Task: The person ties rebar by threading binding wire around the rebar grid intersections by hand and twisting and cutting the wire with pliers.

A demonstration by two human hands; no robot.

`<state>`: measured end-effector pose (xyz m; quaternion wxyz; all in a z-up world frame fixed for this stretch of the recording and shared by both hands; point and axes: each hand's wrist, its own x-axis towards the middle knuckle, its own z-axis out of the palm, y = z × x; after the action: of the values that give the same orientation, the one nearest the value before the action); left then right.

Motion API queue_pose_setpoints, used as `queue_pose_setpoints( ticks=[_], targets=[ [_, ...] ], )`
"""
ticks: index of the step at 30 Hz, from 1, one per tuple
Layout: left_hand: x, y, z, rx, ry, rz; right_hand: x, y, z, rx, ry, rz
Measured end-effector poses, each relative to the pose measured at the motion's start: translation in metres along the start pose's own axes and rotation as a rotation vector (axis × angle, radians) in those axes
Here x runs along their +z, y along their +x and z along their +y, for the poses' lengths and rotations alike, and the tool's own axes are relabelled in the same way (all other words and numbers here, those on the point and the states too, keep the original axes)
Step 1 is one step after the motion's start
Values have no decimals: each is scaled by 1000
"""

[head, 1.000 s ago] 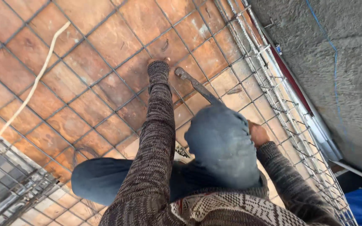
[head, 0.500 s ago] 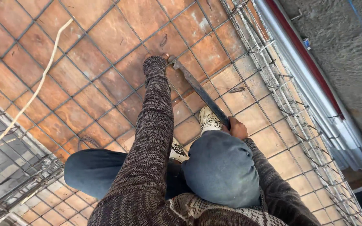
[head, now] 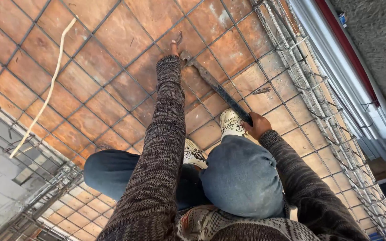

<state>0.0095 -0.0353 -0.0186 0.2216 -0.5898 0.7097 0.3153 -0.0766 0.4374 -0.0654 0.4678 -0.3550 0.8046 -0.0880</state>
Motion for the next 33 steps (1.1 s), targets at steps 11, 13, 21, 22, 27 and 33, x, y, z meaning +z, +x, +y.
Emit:
queue_pose_setpoints(
  ticks=[11,13,21,22,27,33],
  targets=[
    [-7,29,-57,137,58,-94,-45,37,-1,-229,-317,616],
    [-4,32,-91,141,53,-113,-58,47,-8,-233,-416,547],
    [-95,-52,-218,35,96,-10,-55,68,3,-411,-732,468],
    [-88,-56,-244,18,-47,129,-50,68,17,-424,-720,470],
    [-58,-35,-307,-16,18,169,-61,70,9,-516,-712,554],
    [-38,-20,-267,319,-300,326,-82,39,17,-577,-656,615]
  ],
)
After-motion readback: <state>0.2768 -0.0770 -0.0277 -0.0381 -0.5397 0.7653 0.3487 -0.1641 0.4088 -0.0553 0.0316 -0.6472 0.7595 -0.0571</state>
